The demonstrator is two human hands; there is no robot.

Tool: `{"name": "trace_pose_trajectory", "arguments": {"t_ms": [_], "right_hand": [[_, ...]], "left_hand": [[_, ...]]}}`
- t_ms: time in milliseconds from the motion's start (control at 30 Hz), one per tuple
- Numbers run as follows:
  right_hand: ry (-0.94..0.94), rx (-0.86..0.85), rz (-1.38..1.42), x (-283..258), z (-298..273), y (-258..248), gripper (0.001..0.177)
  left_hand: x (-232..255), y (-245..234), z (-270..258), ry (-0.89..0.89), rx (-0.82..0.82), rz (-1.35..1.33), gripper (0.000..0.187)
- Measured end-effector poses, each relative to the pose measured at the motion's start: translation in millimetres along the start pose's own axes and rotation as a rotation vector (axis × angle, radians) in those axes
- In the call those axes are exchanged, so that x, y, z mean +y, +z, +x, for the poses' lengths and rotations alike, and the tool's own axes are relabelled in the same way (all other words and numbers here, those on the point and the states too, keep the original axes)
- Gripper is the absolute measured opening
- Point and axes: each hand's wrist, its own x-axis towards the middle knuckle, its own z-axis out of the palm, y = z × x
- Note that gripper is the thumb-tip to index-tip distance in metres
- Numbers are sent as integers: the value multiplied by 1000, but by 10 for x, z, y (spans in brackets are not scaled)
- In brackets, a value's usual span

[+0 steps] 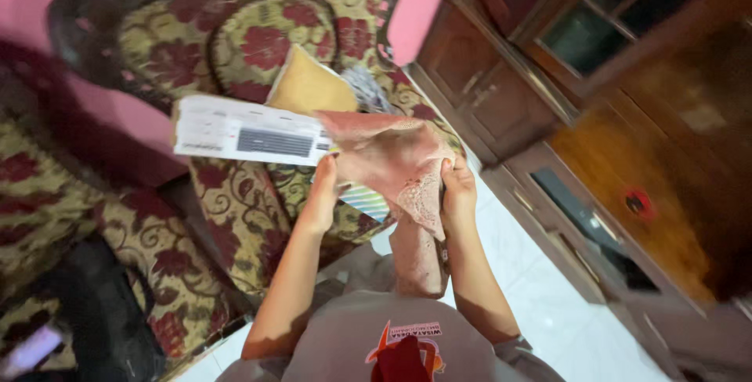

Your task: The person tidies a living space by dusting a wooden shelf, placing a cloth down, unpacking a keyboard, and arranging various items like a gift bag and a helmet on a couch and shelf.

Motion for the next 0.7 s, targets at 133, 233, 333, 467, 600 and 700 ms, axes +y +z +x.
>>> {"name": "trace_pose_trajectory", "arguments": {"t_ms": [133, 233, 333, 467, 600, 700], "right_hand": [[-131, 171, -95, -68, -253, -389, 13], [-181, 191, -23, -214, -565, -447, 13], [-125, 335, -26, -277, -941, -657, 24], [3, 306, -862, -496, -1368, -1511, 27], [-159, 501, -852, -994, -1912, -1798, 29], [-319, 538, -1042, -1560, -2289, -1569, 57]], "left_hand": [[-407, 201, -78, -165, -378, 154, 70], [-646, 741, -113, -173, -635, 13, 55], [-737, 1283, -19, 90, -600, 166, 44], [-851, 1845, -75, 351, -627, 458, 43], [-989, 2343, -450, 420, -947, 968, 31], [-1082, 2835, -793, 117, -1284, 949, 25]]}}
